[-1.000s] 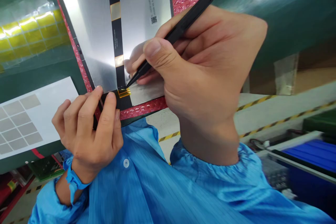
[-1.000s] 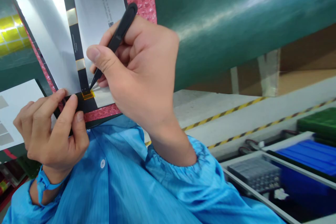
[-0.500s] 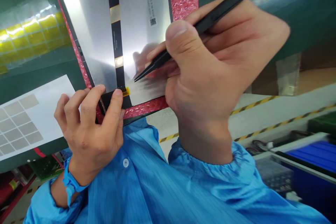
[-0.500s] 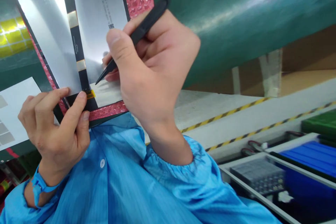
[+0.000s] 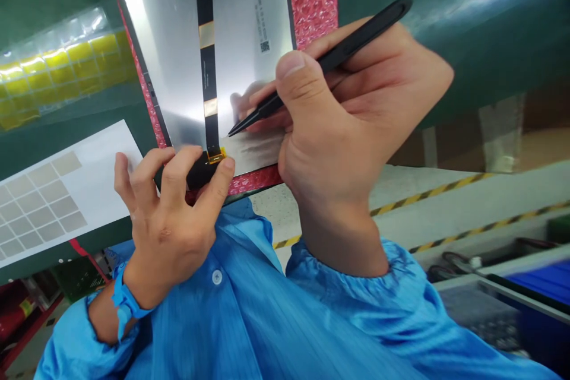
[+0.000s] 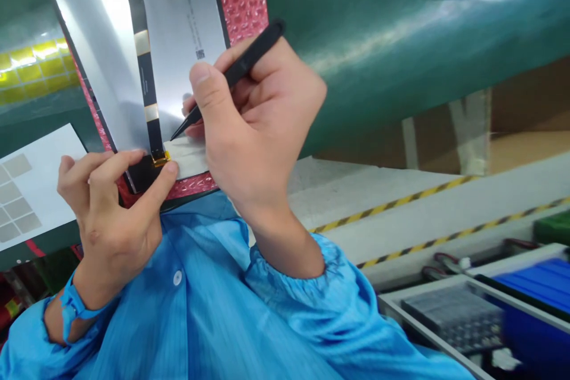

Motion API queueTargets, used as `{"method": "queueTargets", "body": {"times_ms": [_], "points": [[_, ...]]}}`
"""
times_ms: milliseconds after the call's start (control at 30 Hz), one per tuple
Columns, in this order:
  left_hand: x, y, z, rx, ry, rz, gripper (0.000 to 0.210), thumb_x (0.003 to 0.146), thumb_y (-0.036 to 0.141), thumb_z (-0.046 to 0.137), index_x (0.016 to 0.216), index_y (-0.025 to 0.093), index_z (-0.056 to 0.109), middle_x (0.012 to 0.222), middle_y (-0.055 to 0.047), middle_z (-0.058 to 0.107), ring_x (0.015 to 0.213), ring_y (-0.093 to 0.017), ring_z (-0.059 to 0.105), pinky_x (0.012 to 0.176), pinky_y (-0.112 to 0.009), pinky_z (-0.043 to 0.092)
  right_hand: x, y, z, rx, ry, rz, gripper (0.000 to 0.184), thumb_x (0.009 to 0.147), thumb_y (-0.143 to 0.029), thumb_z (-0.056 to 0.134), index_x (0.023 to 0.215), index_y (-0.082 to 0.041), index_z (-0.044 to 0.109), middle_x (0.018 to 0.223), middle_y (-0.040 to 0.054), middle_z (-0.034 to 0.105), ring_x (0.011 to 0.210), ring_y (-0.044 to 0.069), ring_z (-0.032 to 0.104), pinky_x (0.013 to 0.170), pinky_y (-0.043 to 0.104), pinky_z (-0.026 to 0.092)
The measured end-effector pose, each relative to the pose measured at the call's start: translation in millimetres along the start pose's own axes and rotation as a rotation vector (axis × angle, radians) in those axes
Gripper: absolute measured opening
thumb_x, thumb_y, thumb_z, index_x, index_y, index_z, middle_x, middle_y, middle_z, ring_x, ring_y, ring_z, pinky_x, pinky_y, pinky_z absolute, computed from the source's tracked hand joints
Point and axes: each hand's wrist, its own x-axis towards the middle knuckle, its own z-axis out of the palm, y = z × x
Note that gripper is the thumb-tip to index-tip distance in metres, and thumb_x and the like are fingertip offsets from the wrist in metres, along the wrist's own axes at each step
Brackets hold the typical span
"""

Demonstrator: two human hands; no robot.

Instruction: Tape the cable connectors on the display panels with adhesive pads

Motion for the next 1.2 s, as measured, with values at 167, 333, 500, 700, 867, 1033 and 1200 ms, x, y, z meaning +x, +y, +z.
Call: {"method": "queueTargets", "body": {"times_ms": [167,333,500,700,867,1033,1200], "points": [[-7,-4,6.6,-0.042,0.164,0.051,0.030,0.092,0.008,0.077,0.116,0.026,0.079,0.117,-0.008,0.075,0.115,-0.030,0.070,0.120,-0.073,0.046,-1,4,0,0.030,0.003,-0.003,0.018,0.100,-0.028,0.073,0.086,-0.026,0.063,0.073,-0.0045,0.066,0.070,0.019,0.075,0.056,0.031,0.060],[-9,-7,1.1,-0.020,0.018,-0.021,0.041,0.098,0.013,0.072,0.138,0.023,0.073,0.130,-0.014,0.071,0.125,-0.035,0.068,0.123,-0.069,0.045,2,0,-4,0.037,0.001,-0.003,0.021,0.093,-0.033,0.083,0.082,-0.031,0.065,0.071,-0.0009,0.065,0.074,0.027,0.076,0.055,0.039,0.061],[-4,-8,-2.9,-0.017,0.023,0.027,0.037,0.095,0.011,0.076,0.131,0.021,0.076,0.127,-0.017,0.072,0.125,-0.038,0.068,0.117,-0.075,0.047,1,1,-3,0.038,-0.004,-0.026,0.014,0.094,-0.032,0.082,0.085,-0.031,0.071,0.074,0.0008,0.067,0.070,0.028,0.074,0.055,0.044,0.062],[-2,-3,-5.6,-0.039,0.032,0.001,0.027,0.095,0.007,0.074,0.116,0.024,0.078,0.124,-0.011,0.074,0.124,-0.033,0.069,0.120,-0.071,0.048,-4,2,-2,0.054,0.023,-0.019,0.013,0.097,-0.027,0.079,0.086,-0.026,0.072,0.071,-0.0031,0.062,0.072,0.022,0.077,0.056,0.033,0.064],[-2,-4,3.3,0.014,-0.003,0.032,0.038,0.097,0.009,0.069,0.131,0.024,0.076,0.138,-0.014,0.072,0.130,-0.037,0.064,0.121,-0.078,0.035,-1,8,-6,0.091,-0.006,-0.023,0.015,0.097,-0.028,0.081,0.088,-0.022,0.070,0.072,-0.0036,0.068,0.072,0.019,0.079,0.059,0.027,0.066],[-11,-3,-4.0,0.094,-0.055,0.025,0.034,0.104,0.013,0.060,0.134,0.019,0.075,0.140,-0.014,0.072,0.138,-0.037,0.057,0.130,-0.073,0.016,-5,12,-10,0.095,-0.042,0.057,0.024,0.094,-0.036,0.084,0.086,-0.020,0.069,0.077,0.0026,0.078,0.067,0.018,0.078,0.062,0.026,0.067],[-17,-10,0.8,0.182,0.022,0.064,0.031,0.108,0.026,0.055,0.131,0.018,0.074,0.136,-0.007,0.074,0.138,-0.030,0.057,0.137,-0.065,-0.005,-5,27,-6,0.067,-0.162,0.184,0.038,0.087,-0.050,0.088,0.081,-0.016,0.074,0.077,0.0097,0.078,0.067,0.021,0.078,0.059,0.023,0.065]]}}
